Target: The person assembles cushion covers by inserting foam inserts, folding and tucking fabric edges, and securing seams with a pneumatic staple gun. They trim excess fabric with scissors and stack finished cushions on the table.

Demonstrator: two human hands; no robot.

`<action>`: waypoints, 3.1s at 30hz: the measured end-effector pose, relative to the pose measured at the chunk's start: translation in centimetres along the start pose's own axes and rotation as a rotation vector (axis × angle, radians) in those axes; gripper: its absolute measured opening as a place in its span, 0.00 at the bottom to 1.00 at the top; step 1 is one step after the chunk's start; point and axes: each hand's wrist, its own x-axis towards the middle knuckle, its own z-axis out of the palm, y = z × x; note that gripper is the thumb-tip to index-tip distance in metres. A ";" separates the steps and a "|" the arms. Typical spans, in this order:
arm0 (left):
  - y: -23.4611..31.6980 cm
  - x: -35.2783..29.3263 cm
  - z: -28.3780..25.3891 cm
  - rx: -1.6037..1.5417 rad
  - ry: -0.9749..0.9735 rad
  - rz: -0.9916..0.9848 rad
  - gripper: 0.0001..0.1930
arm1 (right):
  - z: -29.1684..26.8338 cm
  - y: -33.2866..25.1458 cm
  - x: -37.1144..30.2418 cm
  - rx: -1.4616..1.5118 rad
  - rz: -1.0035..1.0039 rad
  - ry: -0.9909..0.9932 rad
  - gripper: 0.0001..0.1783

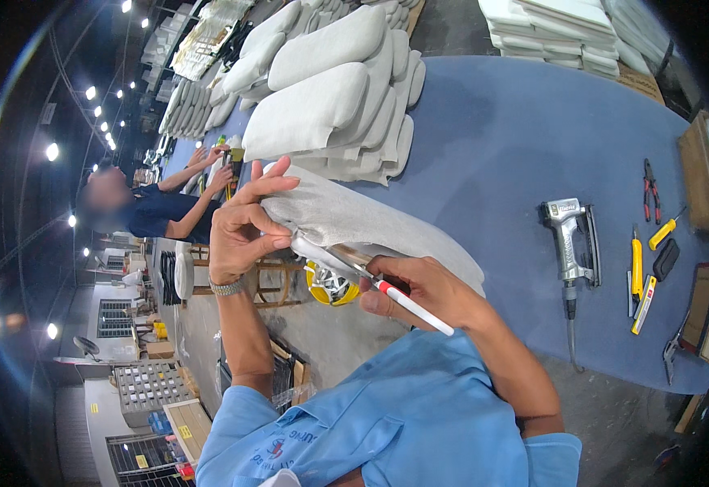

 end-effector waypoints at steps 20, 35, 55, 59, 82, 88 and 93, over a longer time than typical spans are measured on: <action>0.9 -0.8 -0.5 0.042 -0.119 -0.008 0.09 | 0.4 0.9 1.7 0.098 -0.036 -0.032 0.24; -0.1 -0.3 -2.0 -0.140 -0.194 -0.029 0.09 | 0.8 2.7 1.9 0.134 -0.095 -0.069 0.20; -1.0 1.1 -1.5 -0.236 -0.120 0.035 0.08 | 0.2 0.8 2.5 0.161 -0.042 -0.015 0.13; -0.3 3.0 -1.3 -0.138 -0.115 0.030 0.08 | 0.5 2.7 3.5 0.162 -0.197 0.071 0.15; -1.6 10.7 6.8 -0.152 0.153 -0.022 0.08 | -15.0 16.0 -26.7 -1.043 0.866 1.312 0.33; 2.1 11.4 8.1 -0.422 -0.113 0.063 0.07 | -17.8 15.4 -25.9 -1.026 1.167 0.920 0.31; 2.9 10.4 7.6 -0.373 -0.059 0.161 0.07 | -17.4 -1.1 -22.6 -0.826 0.287 1.103 0.32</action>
